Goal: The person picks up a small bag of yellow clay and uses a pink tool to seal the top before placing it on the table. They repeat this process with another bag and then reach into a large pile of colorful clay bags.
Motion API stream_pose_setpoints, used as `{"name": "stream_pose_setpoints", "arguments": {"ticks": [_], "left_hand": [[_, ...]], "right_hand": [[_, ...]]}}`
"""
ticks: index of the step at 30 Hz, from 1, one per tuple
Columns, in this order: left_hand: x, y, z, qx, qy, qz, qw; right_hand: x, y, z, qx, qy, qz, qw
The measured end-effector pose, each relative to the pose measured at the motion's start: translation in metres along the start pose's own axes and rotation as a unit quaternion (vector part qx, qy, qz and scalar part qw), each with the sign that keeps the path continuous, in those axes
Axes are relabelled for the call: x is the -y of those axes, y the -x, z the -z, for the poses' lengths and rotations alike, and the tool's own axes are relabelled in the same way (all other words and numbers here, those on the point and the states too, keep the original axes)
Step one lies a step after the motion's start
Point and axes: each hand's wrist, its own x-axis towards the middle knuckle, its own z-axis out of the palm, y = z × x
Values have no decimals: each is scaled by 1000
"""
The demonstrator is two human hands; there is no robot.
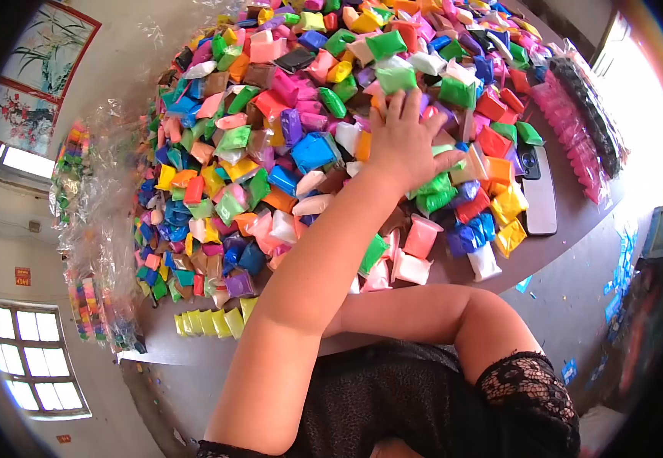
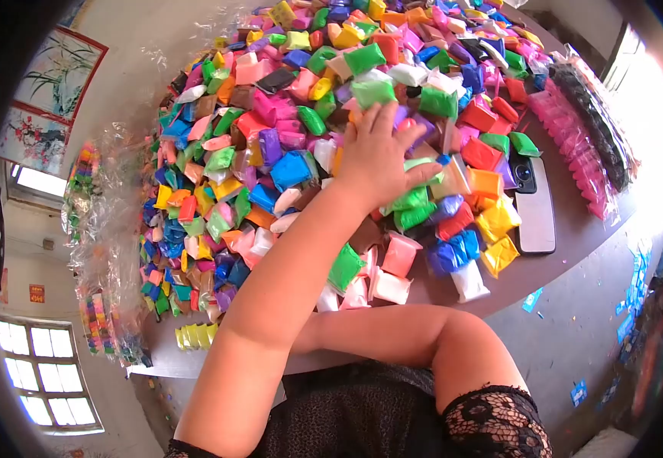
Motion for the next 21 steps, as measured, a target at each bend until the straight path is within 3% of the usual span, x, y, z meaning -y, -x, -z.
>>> {"name": "stream_pose_setpoints", "arguments": {"ticks": [4, 6, 7, 9, 15, 19, 21], "left_hand": [[28, 18, 9, 15, -16, -48, 999], [51, 21, 20, 24, -56, -67, 996], [63, 22, 26, 21, -110, -85, 990], [83, 21, 43, 29, -154, -100, 982], [119, -1, 97, 122, -87, -8, 989], [163, -36, 77, -138, -161, -85, 974], [151, -44, 77, -116, -50, -79, 989]], "right_hand": [[-7, 3, -3, -4, 62, 57, 996], [-10, 7, -2, 266, 128, -106, 950], [-13, 10, -3, 262, 127, -107, 951], [-18, 14, -6, 195, 142, -16, 970], [-12, 9, -3, 218, 130, -64, 965], [-19, 12, -5, 219, 117, -63, 967], [-27, 19, -10, 158, 157, -15, 975]]}}
